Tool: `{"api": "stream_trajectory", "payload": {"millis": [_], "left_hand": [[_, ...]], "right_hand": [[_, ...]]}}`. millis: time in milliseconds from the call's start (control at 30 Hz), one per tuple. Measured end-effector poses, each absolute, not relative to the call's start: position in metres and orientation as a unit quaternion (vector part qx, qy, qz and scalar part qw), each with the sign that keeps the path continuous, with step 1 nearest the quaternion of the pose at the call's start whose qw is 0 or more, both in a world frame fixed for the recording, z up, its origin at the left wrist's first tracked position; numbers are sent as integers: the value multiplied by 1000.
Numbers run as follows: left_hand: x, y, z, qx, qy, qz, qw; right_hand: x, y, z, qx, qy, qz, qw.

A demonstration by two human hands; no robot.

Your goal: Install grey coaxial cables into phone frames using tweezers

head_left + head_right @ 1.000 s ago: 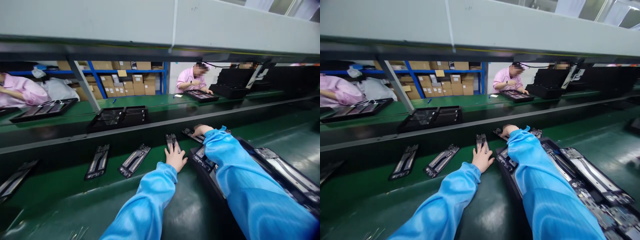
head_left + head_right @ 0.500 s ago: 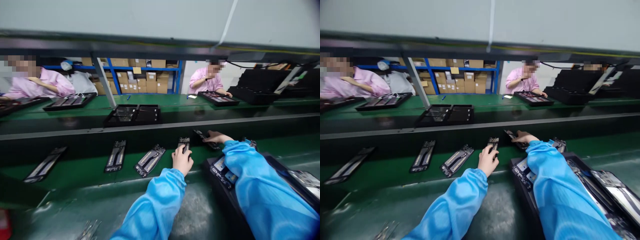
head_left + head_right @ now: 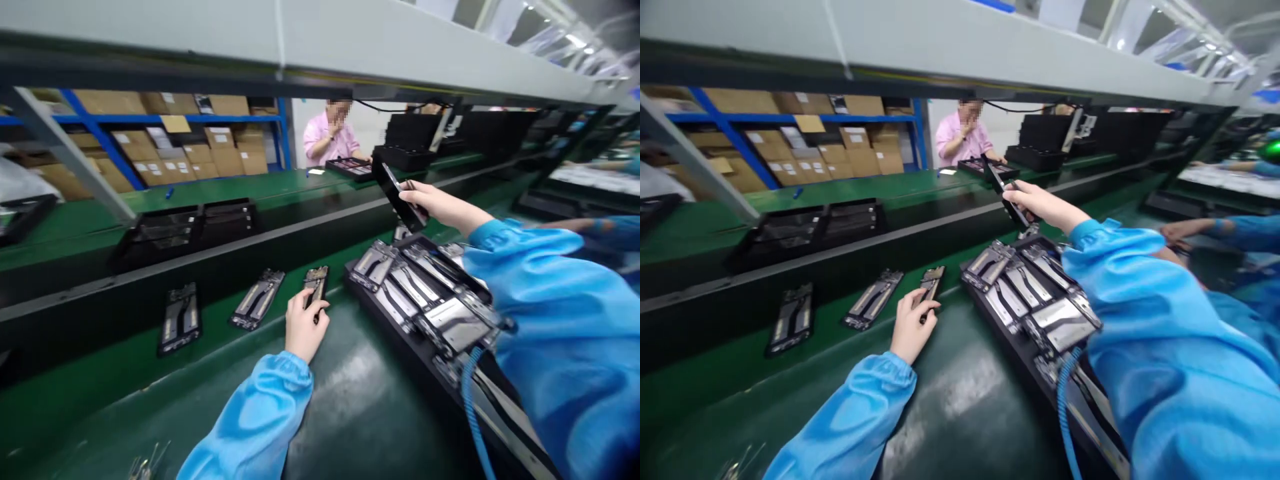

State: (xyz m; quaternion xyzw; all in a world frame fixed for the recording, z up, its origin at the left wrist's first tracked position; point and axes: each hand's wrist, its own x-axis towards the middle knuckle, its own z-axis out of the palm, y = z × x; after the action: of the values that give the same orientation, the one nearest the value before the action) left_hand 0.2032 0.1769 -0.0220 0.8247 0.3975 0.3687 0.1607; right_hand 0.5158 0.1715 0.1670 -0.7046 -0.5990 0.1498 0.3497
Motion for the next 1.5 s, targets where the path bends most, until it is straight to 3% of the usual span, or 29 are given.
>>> {"api": "stream_trajectory", "payload": {"millis": [200,500,600,700,1500], "left_hand": [[199,143,-20,889,395,223,57],[201,122,-28,900,391,191,17],[200,122,-30,903,385,188,16],[199,123,-31,905,381,186,12],[198,124,-36,911,364,195,-8]], "right_hand": [[515,-7,131,-823,-530,22,205],[504,-156,69,-914,-398,-10,71],[492,-164,65,-919,-390,-49,-19],[481,-158,63,-920,-383,-61,-56],[470,-122,40,-926,-368,-55,-60]]}}
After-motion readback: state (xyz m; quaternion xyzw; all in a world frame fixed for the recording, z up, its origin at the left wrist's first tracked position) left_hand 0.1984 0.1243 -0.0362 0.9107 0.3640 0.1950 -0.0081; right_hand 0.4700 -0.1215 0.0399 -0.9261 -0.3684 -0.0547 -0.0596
